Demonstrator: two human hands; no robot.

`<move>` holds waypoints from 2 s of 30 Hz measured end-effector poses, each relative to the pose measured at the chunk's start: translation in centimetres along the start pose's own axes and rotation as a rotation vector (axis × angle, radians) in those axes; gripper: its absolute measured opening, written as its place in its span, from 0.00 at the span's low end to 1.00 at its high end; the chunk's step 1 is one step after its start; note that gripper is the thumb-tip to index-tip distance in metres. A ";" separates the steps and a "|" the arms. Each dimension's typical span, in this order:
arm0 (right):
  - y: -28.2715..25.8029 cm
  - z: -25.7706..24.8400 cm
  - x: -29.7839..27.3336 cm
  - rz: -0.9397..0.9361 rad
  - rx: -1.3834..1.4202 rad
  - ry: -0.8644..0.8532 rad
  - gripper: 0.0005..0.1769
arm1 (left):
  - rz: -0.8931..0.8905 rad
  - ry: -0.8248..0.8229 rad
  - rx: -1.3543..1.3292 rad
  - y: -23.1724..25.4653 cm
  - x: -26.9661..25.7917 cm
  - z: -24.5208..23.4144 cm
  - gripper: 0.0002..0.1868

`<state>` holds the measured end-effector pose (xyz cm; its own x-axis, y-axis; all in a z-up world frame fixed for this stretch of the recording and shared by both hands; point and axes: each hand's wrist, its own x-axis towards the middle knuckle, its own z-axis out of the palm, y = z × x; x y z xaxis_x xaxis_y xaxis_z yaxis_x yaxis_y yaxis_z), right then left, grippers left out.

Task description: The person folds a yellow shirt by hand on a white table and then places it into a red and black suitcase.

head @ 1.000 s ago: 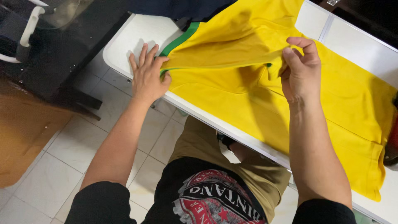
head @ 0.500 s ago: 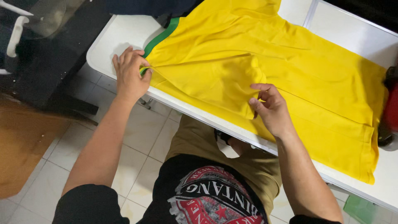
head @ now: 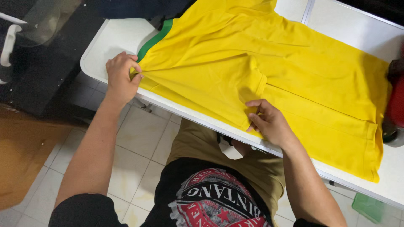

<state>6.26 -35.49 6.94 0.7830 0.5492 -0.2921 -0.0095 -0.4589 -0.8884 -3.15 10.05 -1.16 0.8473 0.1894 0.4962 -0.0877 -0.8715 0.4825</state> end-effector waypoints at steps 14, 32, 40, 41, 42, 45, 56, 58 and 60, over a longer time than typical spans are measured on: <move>-1.6 -1.0 -0.7 -0.127 -0.385 0.248 0.13 | 0.097 -0.085 0.091 2.7 -0.2 -2.9 0.12; -2.6 0.1 -3.7 -0.494 -0.856 0.236 0.06 | -0.025 -0.148 0.445 3.8 -0.4 -3.7 0.05; 0.3 -3.6 7.7 -0.528 -0.789 0.643 0.16 | 0.130 -0.147 0.087 16.4 0.2 3.6 0.25; 0.5 -3.8 10.0 -0.503 -0.858 0.672 0.17 | 0.158 -0.209 0.064 18.3 0.5 5.0 0.30; 0.6 -3.8 11.8 -0.477 -0.927 0.702 0.19 | 0.187 -0.272 0.040 19.6 0.8 6.2 0.35; 1.1 -3.3 14.8 -0.243 -0.936 0.568 0.25 | 0.154 -0.381 0.125 21.3 0.5 7.7 0.41; 0.2 -5.7 15.7 -0.108 -0.484 0.317 0.25 | 0.143 -0.456 0.226 21.0 -0.1 8.4 0.42; 0.6 -6.0 15.8 -0.049 -0.294 0.243 0.21 | 0.135 -0.462 0.231 21.0 -0.1 8.4 0.42; 1.4 -6.3 16.1 -0.018 -0.035 0.178 0.16 | 0.121 -0.468 0.231 20.9 -0.2 8.5 0.42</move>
<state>22.75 -31.71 3.26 0.8806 0.4267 -0.2061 0.0249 -0.4760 -0.8791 -0.68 -12.09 2.73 0.9858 -0.0947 0.1385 -0.1266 -0.9615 0.2437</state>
